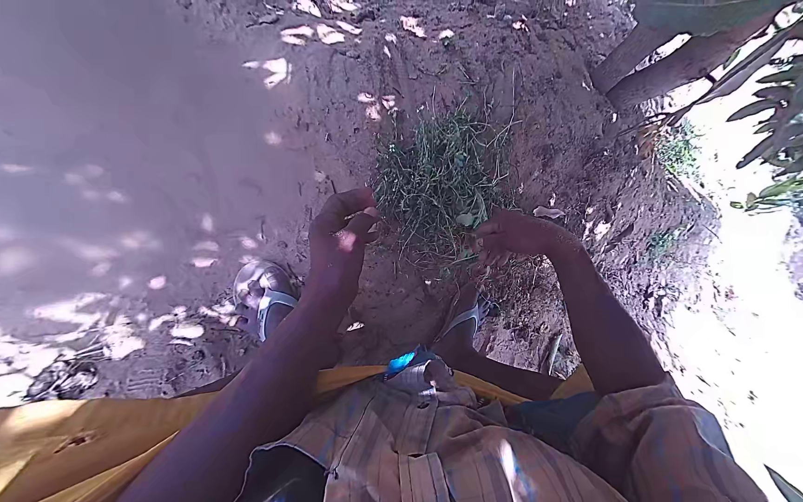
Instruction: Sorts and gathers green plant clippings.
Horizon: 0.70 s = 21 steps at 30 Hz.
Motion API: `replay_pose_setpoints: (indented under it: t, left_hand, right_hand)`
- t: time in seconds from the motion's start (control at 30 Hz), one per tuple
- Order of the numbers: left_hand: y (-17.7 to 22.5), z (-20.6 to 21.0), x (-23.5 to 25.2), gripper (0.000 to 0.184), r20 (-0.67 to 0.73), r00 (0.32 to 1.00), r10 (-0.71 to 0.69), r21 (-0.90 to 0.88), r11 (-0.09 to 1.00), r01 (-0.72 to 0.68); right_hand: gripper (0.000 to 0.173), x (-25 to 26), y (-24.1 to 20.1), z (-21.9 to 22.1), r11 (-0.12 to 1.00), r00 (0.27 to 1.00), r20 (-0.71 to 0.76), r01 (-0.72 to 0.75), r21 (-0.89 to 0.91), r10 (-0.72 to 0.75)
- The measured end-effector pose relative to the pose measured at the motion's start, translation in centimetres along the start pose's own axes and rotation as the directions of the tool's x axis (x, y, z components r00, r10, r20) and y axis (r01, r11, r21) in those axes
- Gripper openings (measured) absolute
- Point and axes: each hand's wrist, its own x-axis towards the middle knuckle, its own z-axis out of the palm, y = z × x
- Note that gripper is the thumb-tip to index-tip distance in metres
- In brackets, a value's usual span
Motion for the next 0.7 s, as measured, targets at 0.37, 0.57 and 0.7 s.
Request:
replay_pose_setpoints:
  t: [0.37, 0.57, 0.7]
  left_hand:
    - [0.0, 0.1, -0.1, 0.031, 0.028, 0.999, 0.02, 0.011, 1.0, -0.02]
    - [-0.2, 0.0, -0.2, 0.03, 0.031, 0.999, 0.02, 0.012, 1.0, -0.02]
    - [-0.3, 0.1, -0.1, 0.032, 0.036, 0.999, 0.024, -0.001, 1.0, -0.024]
  right_hand:
    - [0.039, 3.2, 6.1, 9.5, 0.776, 0.907, 0.1, -0.287, -0.562, 0.408]
    - [0.031, 2.8, 6.4, 4.5, 0.894, 0.848, -0.46, -0.394, -0.214, 0.264]
    - [0.042, 3.8, 4.9, 0.7, 0.943, 0.72, -0.644, -0.333, 0.004, 0.258]
